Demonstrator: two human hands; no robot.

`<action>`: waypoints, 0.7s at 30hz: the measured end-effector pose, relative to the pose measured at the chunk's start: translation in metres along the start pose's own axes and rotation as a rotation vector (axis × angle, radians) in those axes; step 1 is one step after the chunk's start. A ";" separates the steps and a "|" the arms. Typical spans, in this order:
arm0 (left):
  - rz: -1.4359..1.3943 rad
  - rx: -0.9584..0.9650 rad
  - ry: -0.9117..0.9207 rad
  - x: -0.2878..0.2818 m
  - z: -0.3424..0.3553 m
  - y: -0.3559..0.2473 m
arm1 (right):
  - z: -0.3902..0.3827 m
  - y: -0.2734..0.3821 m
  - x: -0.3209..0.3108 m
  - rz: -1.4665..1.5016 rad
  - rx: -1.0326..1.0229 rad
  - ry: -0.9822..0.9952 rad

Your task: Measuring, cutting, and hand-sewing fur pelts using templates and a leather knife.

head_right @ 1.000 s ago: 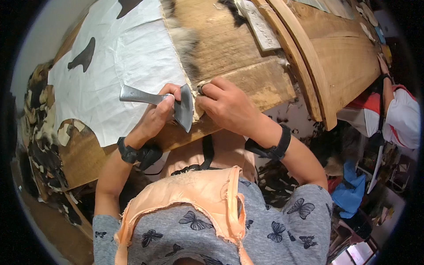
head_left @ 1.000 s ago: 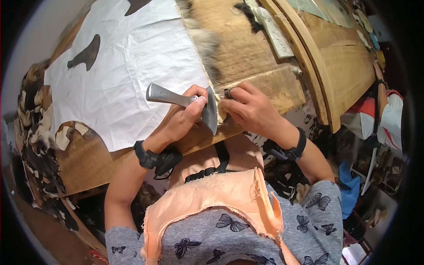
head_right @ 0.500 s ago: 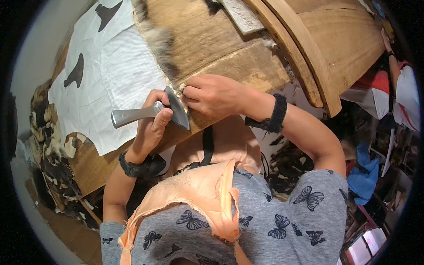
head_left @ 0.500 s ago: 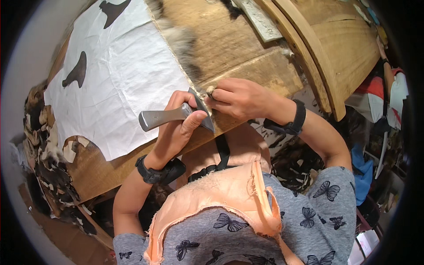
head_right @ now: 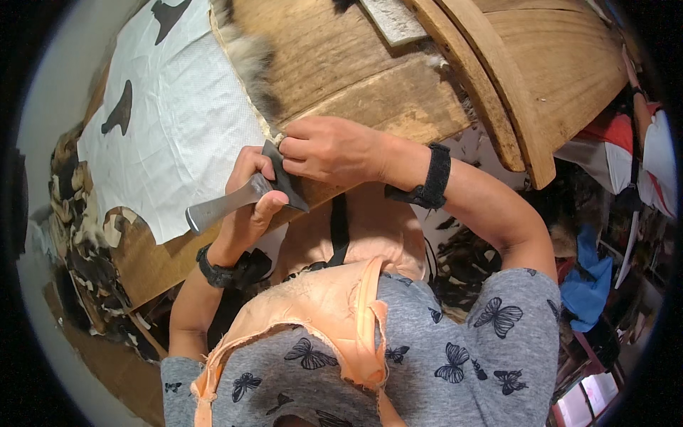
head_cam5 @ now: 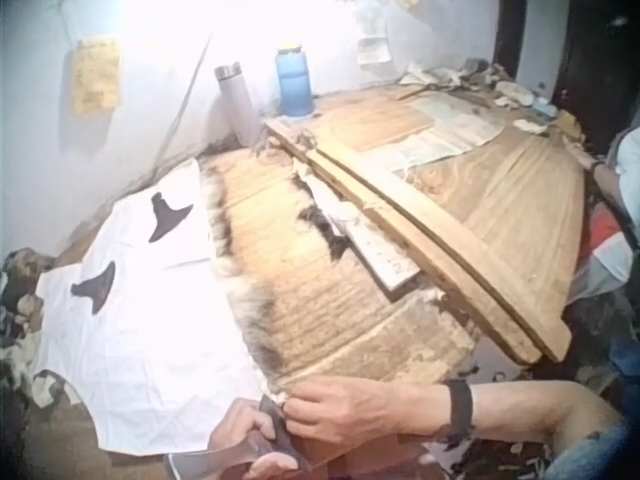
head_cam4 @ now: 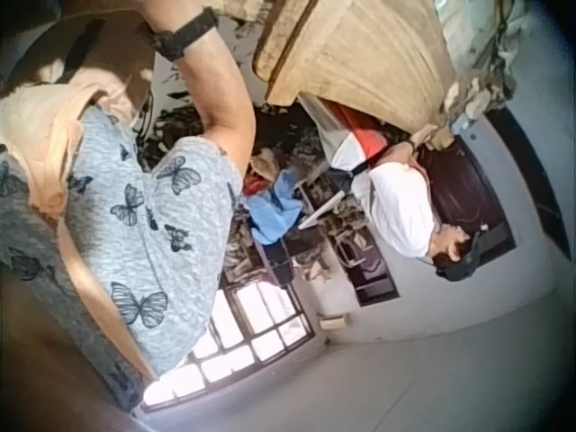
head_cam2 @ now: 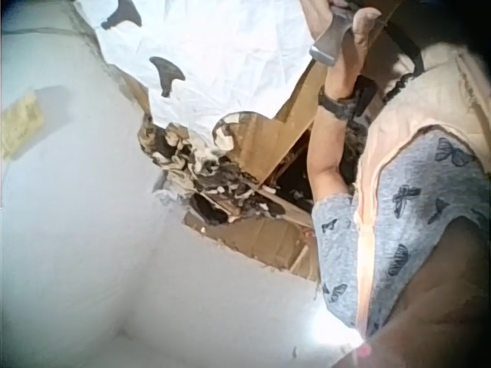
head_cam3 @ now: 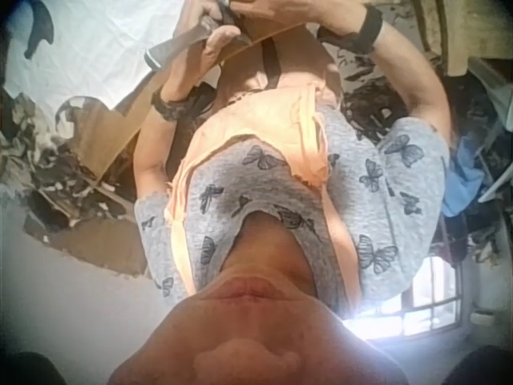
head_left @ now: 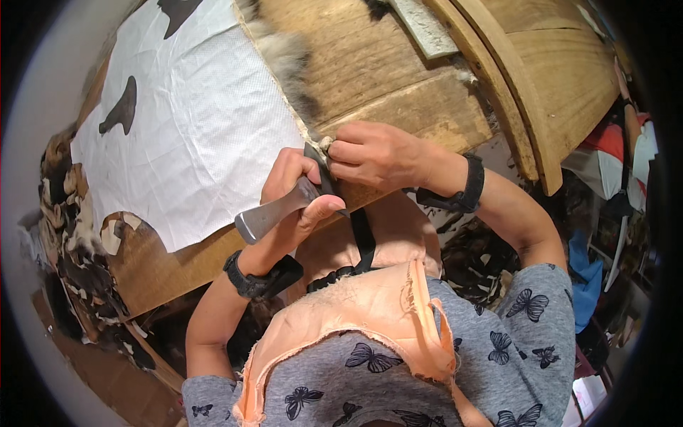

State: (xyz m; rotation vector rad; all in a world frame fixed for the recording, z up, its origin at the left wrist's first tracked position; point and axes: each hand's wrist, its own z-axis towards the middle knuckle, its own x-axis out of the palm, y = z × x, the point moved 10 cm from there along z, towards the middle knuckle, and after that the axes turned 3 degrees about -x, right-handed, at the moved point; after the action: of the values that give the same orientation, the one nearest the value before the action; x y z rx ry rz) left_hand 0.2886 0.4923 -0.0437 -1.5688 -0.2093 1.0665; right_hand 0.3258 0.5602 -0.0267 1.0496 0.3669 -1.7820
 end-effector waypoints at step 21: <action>-0.043 -0.080 -0.062 -0.003 -0.005 0.002 | 0.002 -0.003 0.003 0.042 0.076 -0.014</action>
State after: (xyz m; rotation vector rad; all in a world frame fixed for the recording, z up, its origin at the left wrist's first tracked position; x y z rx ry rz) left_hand 0.2894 0.4866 -0.0439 -1.5971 -0.3300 1.0852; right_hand 0.3221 0.5582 -0.0279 1.0901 0.2679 -1.7764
